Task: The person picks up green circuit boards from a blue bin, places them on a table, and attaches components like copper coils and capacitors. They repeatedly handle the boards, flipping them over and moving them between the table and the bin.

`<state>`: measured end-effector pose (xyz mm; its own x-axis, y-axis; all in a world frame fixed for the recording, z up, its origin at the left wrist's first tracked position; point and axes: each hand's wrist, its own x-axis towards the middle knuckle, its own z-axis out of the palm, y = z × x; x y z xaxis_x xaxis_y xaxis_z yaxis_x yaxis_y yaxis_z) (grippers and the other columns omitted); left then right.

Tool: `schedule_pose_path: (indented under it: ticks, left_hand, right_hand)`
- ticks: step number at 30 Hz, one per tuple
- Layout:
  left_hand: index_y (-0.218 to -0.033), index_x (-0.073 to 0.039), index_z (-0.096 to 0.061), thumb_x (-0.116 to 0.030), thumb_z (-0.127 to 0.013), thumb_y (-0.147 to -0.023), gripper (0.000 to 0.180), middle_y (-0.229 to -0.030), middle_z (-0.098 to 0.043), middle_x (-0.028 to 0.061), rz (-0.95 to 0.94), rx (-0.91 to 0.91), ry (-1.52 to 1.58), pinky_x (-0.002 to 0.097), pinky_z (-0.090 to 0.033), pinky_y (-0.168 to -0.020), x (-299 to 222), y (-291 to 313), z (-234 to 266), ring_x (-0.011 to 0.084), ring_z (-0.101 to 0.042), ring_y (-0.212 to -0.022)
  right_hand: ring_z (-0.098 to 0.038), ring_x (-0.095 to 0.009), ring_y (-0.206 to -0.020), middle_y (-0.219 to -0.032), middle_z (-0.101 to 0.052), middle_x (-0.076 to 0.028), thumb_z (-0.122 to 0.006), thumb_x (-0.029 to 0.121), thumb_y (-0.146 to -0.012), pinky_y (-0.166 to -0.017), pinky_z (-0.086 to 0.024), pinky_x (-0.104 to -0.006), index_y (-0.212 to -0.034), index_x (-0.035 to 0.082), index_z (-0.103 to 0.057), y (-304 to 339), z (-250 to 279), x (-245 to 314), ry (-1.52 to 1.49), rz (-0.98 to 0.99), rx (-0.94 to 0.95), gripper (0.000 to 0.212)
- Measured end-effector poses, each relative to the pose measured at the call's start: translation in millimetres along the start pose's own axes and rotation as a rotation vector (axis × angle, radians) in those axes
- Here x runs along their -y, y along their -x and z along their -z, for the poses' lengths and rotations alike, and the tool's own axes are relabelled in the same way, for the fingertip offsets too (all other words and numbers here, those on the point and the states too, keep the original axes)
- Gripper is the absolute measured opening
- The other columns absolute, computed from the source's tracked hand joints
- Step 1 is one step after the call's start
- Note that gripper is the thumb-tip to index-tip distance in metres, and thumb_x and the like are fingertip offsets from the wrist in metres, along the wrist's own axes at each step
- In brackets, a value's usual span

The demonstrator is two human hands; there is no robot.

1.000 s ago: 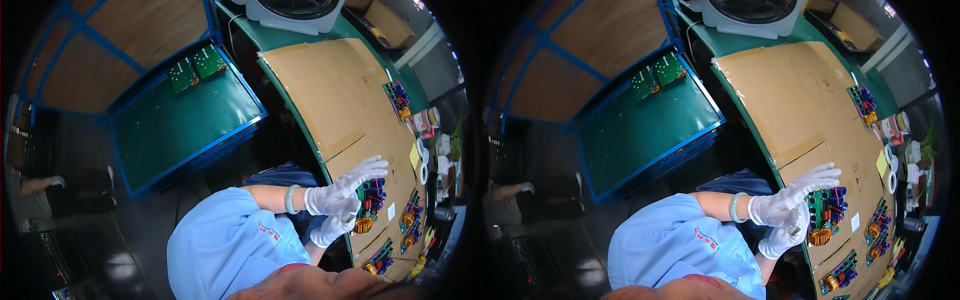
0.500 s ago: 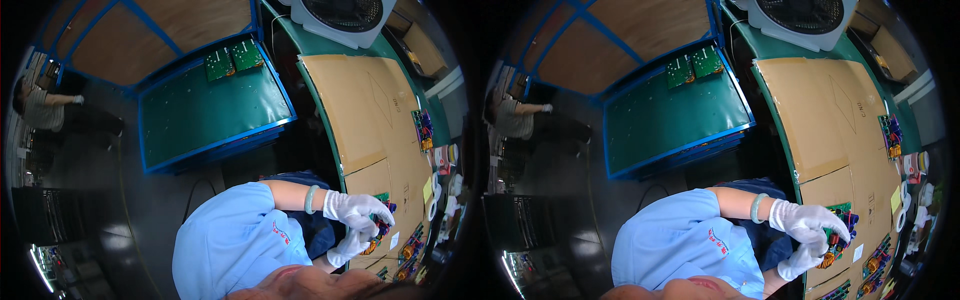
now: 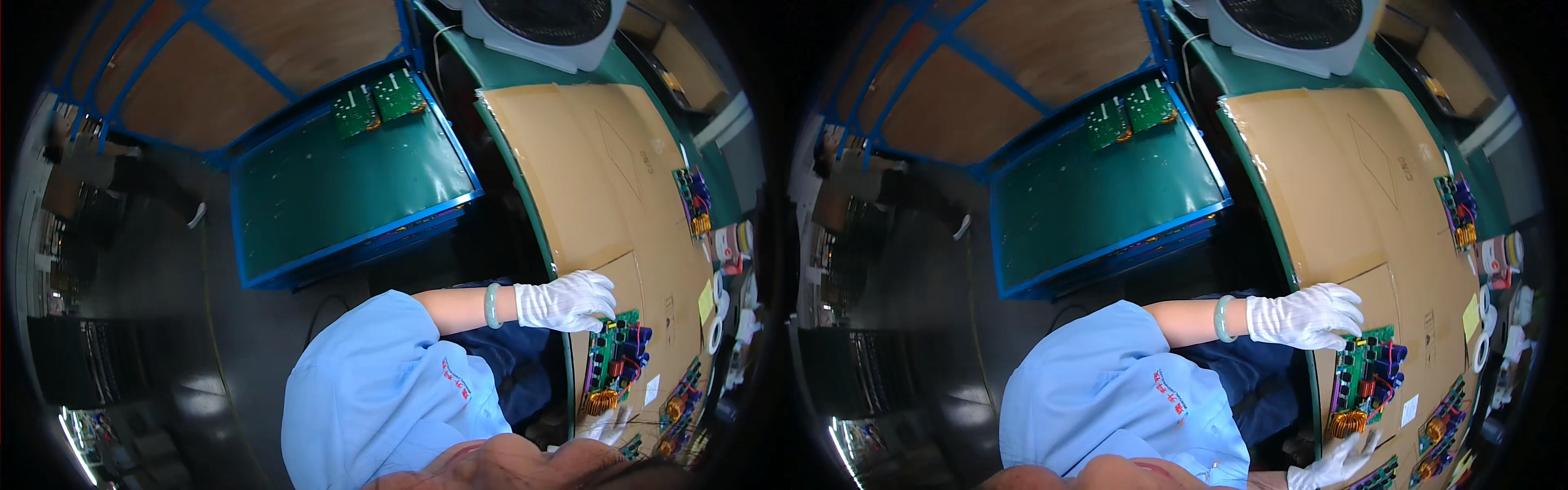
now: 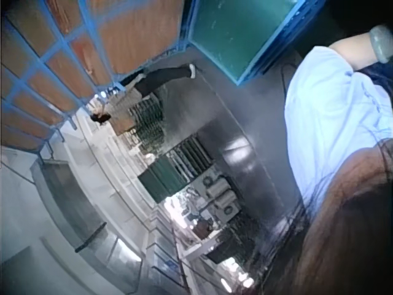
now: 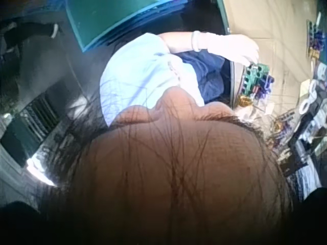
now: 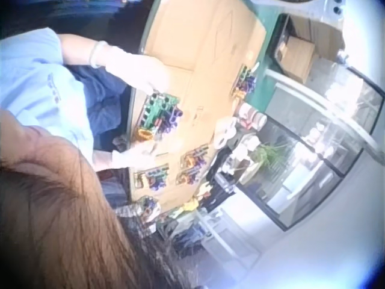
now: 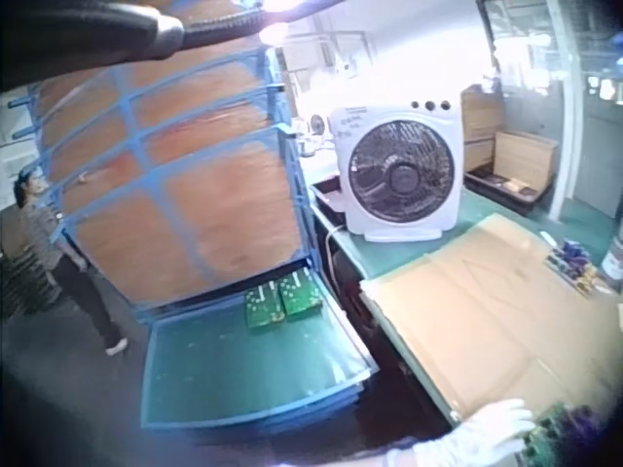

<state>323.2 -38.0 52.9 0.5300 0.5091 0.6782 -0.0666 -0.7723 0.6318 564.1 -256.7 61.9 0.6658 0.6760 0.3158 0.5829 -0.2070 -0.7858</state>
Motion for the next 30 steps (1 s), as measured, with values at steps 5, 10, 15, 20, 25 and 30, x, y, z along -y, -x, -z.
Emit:
schedule_pose_path:
  ticks: [5, 10, 15, 20, 25, 30]
  left_hand:
    - [-0.105, -0.006, -0.069, -0.022, -0.074, -0.082, 0.029, -0.11, -0.065, 0.0105, 0.048, 0.041, 0.006, 0.0458, -0.044, -0.099, 6.2, 6.6, -7.2, 0.0358, -0.054, -0.118]
    - [-0.106, -0.006, -0.07, -0.018, -0.074, -0.083, 0.027, -0.109, -0.067, 0.0121, -0.01, 0.011, -0.04, 0.0452, -0.048, -0.095, 3.6, -9.1, -0.8, 0.0359, -0.06, -0.111]
    - [-0.111, -0.001, -0.069, -0.006, -0.071, -0.085, 0.027, -0.1, -0.069, 0.0131, 0.351, -0.012, 0.046, 0.0381, -0.052, -0.089, -1.6, -17.3, 14.6, 0.0298, -0.066, -0.097]
    - [-0.111, 0.001, -0.07, -0.002, -0.07, -0.084, 0.027, -0.107, -0.071, 0.0127, 0.368, 0.113, -0.002, 0.0356, -0.052, -0.09, 13.1, -21.1, 21.9, 0.0258, -0.066, -0.096]
    - [-0.113, -0.003, -0.071, -0.008, -0.068, -0.086, 0.027, -0.118, -0.068, 0.0152, 0.237, 0.179, -0.033, 0.042, -0.042, -0.104, 13.3, -31.4, 12.2, 0.033, -0.057, -0.119]
    - [-0.123, -0.006, -0.067, -0.03, -0.062, -0.093, 0.039, -0.13, -0.061, 0.0187, 0.236, 0.268, 0.0, 0.046, -0.036, -0.11, 16.1, -49.7, 3.1, 0.0381, -0.048, -0.13]
  right_hand:
    - [-0.05, -0.029, -0.13, -0.142, -0.049, -0.018, -0.069, 0.016, -0.092, -0.108, -0.041, -0.0393, -0.139, -0.004, -0.047, 14.7, -5.1, -15.5, -0.132, 0.042, 0.147, 0.055]
    - [-0.046, -0.028, -0.132, -0.147, -0.043, -0.017, -0.078, 0.011, -0.08, -0.111, -0.036, -0.0406, -0.146, -0.004, -0.037, 16.4, -7.1, 17.7, -0.29, -0.049, 0.28, 0.08]
    - [-0.054, -0.023, -0.122, -0.135, -0.055, -0.013, -0.089, 0.01, -0.07, -0.105, -0.042, -0.0359, -0.14, -0.001, -0.047, 2.5, -13.4, 29.2, -0.201, -0.202, 0.269, 0.083]
    - [-0.063, -0.024, -0.115, -0.127, -0.064, -0.017, -0.095, 0.029, -0.06, -0.101, -0.049, -0.0368, -0.136, -0.001, -0.052, -12.1, -3.1, 23.0, -0.015, -0.012, 0.22, 0.092]
    - [-0.063, -0.022, -0.114, -0.129, -0.063, -0.015, -0.095, 0.028, -0.058, -0.1, -0.049, -0.0355, -0.134, -0.003, -0.054, -27.2, 5.3, 21.6, -0.147, -0.054, 0.181, 0.092]
    - [-0.063, -0.021, -0.114, -0.129, -0.063, -0.013, -0.092, 0.026, -0.06, -0.099, -0.049, -0.0338, -0.131, -0.003, -0.056, -48.3, 11.5, 21.6, -0.204, -0.088, 0.192, 0.085]
